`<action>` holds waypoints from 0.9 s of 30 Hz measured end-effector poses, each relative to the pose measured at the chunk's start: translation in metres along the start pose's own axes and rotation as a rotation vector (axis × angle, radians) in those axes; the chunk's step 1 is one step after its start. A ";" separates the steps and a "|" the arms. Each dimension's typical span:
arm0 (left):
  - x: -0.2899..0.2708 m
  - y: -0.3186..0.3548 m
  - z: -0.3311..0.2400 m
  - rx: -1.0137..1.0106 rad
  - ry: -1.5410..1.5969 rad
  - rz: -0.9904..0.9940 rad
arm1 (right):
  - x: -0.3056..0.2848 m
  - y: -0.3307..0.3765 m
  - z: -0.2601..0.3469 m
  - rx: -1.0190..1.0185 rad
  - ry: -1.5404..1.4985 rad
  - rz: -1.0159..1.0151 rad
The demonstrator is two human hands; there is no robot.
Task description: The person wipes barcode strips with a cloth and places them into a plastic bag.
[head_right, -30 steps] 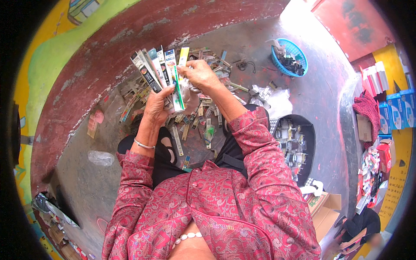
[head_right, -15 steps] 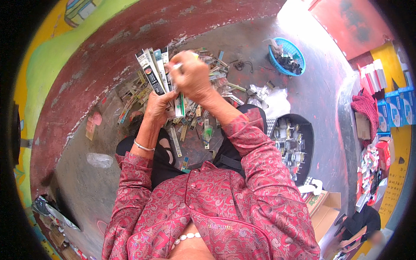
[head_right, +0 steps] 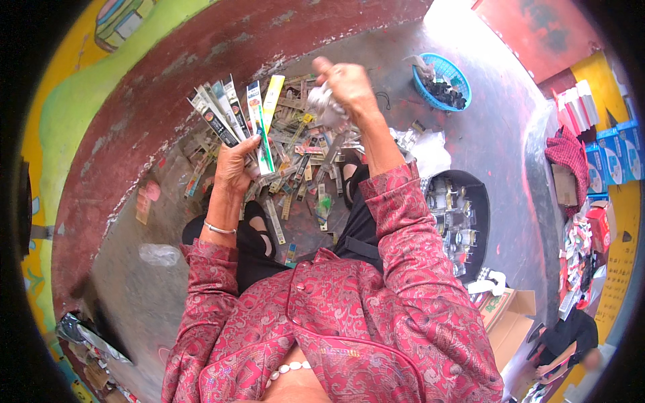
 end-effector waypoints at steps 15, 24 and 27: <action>0.014 0.004 0.006 -0.101 -0.151 0.155 | 0.039 0.037 -0.009 -0.246 0.061 0.559; 0.013 -0.001 0.005 -0.232 0.080 0.163 | 0.031 0.038 -0.007 0.132 -0.323 0.474; 0.016 -0.001 0.004 -0.238 0.056 0.174 | 0.028 0.039 0.000 0.114 -0.290 0.468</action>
Point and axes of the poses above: each hand's wrist, its own y-axis away from the middle knuckle, its own x-axis out of the palm, z = x × y, the point moved 1 cm from there along -y, towards the middle knuckle, and after that the axes turned 12 degrees about -z, right-handed, at the moved point
